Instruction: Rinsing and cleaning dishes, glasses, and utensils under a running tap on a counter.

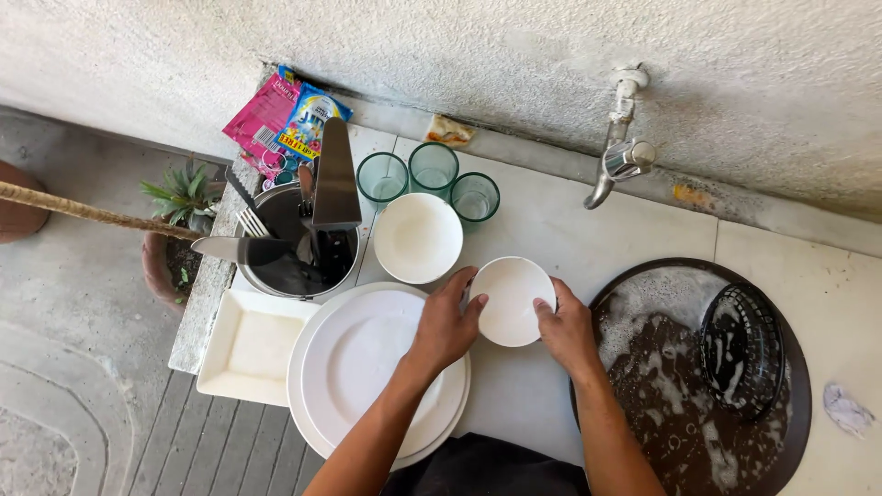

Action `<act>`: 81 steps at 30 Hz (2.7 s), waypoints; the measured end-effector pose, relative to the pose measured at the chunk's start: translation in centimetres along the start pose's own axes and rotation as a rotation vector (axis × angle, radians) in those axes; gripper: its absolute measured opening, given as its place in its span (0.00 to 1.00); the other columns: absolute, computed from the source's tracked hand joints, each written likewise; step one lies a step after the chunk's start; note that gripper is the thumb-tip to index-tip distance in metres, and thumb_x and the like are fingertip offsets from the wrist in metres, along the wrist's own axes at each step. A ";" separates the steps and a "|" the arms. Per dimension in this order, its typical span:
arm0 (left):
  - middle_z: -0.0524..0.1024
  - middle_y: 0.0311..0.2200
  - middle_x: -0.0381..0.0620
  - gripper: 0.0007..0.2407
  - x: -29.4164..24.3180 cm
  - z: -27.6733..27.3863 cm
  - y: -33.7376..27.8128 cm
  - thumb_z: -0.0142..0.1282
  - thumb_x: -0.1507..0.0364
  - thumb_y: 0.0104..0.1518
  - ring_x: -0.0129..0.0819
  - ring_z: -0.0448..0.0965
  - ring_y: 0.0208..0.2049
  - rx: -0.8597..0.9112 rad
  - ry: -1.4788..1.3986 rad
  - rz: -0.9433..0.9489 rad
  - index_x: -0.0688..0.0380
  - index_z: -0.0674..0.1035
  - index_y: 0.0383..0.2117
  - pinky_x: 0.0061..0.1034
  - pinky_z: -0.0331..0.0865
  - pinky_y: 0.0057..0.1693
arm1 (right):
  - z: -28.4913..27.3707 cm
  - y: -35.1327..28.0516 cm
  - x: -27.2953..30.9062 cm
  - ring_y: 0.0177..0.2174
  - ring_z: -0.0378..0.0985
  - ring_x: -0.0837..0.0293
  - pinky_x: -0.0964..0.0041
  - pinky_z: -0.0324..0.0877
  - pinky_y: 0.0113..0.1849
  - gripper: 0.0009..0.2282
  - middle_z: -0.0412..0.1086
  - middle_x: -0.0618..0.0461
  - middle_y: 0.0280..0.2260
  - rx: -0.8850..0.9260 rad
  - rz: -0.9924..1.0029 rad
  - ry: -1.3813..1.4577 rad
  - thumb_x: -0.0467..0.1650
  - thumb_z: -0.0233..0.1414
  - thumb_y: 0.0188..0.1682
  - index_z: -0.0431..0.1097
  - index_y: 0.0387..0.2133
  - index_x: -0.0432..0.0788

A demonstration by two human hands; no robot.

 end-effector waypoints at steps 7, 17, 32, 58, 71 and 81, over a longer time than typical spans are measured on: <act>0.85 0.35 0.49 0.09 3.0 -9.4 -3.5 0.56 0.72 0.62 0.30 0.87 0.36 -0.088 -0.294 -0.168 0.65 0.83 0.39 0.26 0.81 0.44 | 1.7 0.6 -0.7 0.43 0.81 0.51 0.57 0.73 0.46 0.18 0.78 0.40 0.43 0.025 -0.055 -0.052 0.28 0.50 0.51 0.69 0.56 0.42; 0.82 0.28 0.40 0.07 8.4 -23.3 -11.1 0.57 0.72 0.63 0.23 0.73 0.26 -0.554 -0.053 -0.478 0.62 0.85 0.34 0.20 0.70 0.35 | 2.7 1.3 0.1 0.37 0.81 0.47 0.52 0.76 0.40 0.19 0.77 0.38 0.42 0.107 0.038 -0.217 0.32 0.52 0.52 0.67 0.57 0.42; 0.82 0.19 0.43 0.11 1.4 -10.5 -1.4 0.57 0.65 0.60 0.24 0.72 0.19 -0.081 -0.002 -0.434 0.62 0.81 0.27 0.21 0.66 0.29 | 7.4 4.0 13.1 0.19 0.80 0.51 0.58 0.75 0.22 0.11 0.74 0.42 0.23 0.179 -0.155 -0.034 0.31 0.52 0.50 0.66 0.35 0.31; 0.82 0.46 0.50 0.21 -0.8 10.8 9.9 0.54 0.58 0.58 0.40 0.82 0.46 0.214 -0.156 -0.347 0.53 0.76 0.56 0.35 0.72 0.52 | -9.4 5.2 -0.1 0.14 0.74 0.63 0.65 0.71 0.20 0.08 0.74 0.52 0.19 -0.100 -0.048 0.170 0.28 0.49 0.51 0.72 0.36 0.34; 0.80 0.42 0.55 0.28 -0.4 11.6 14.5 0.45 0.49 0.61 0.41 0.83 0.34 0.253 -0.338 -0.461 0.59 0.70 0.59 0.34 0.78 0.37 | -9.3 8.9 0.9 0.16 0.70 0.58 0.61 0.66 0.20 0.10 0.71 0.45 0.20 -0.076 0.090 0.271 0.28 0.49 0.51 0.74 0.34 0.30; 0.79 0.49 0.53 0.24 0.9 14.3 17.6 0.44 0.55 0.64 0.35 0.81 0.42 0.245 -0.593 -0.456 0.50 0.67 0.64 0.34 0.76 0.40 | -5.7 7.6 7.2 0.52 0.70 0.36 0.35 0.55 0.51 0.27 0.71 0.30 0.47 -0.101 -1.102 -0.651 0.36 0.63 0.43 0.64 0.50 0.30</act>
Point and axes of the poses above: each hand's wrist, its own y-axis towards the middle knuckle, its own z-axis out of the palm, x = y × z, the point moved 6 cm from there along y, towards the middle knuckle
